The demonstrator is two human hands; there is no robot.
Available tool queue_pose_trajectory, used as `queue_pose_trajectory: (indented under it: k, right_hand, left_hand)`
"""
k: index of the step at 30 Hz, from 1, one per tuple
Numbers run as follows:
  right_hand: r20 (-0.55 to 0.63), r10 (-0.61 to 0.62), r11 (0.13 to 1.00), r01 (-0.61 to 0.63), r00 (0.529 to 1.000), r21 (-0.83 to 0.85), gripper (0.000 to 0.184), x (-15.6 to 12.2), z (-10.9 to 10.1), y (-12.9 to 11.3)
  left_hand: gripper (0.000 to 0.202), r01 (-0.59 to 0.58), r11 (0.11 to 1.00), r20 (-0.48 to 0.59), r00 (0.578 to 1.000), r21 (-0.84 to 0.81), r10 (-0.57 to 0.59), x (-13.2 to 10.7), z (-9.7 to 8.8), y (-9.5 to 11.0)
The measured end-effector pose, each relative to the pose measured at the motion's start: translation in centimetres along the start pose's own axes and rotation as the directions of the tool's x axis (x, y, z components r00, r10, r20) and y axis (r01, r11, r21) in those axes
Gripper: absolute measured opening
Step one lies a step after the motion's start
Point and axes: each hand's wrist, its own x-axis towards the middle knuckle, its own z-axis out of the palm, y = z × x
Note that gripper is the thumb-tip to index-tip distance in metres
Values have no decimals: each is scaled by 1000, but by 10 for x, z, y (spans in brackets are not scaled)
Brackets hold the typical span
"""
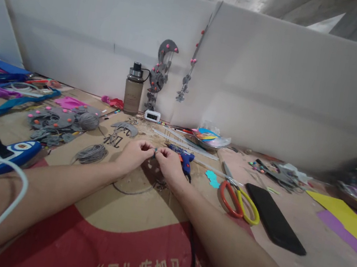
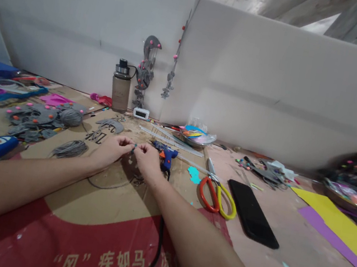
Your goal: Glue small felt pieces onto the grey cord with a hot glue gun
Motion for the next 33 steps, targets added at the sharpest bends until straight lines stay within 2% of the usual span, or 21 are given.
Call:
queue_pose_trajectory:
  k: [12,19,25,27,33]
  right_hand:
    - [-50,-150,986,146,987,-77,20,-2,1,-5]
    - [-45,-116,993,114,992,-41,21,-5,0,-11]
    - [-73,-104,994,100,992,-52,17,-6,0,-12]
    - [-84,-82,996,79,993,-36,15,-5,-1,-11]
    - [-118,-94,996,94,989,-9,16,-2,-3,-8]
  left_hand:
    - [10,-40,999,-68,997,-8,40,-3,-1,8]
    - [16,-17,999,-60,998,-40,14,-2,0,8]
    - [12,-37,997,-48,998,-66,34,-3,0,9]
    - [14,-22,996,-23,1000,-92,20,-2,0,8]
    - [27,121,952,110,989,-281,-94,1,1,-1]
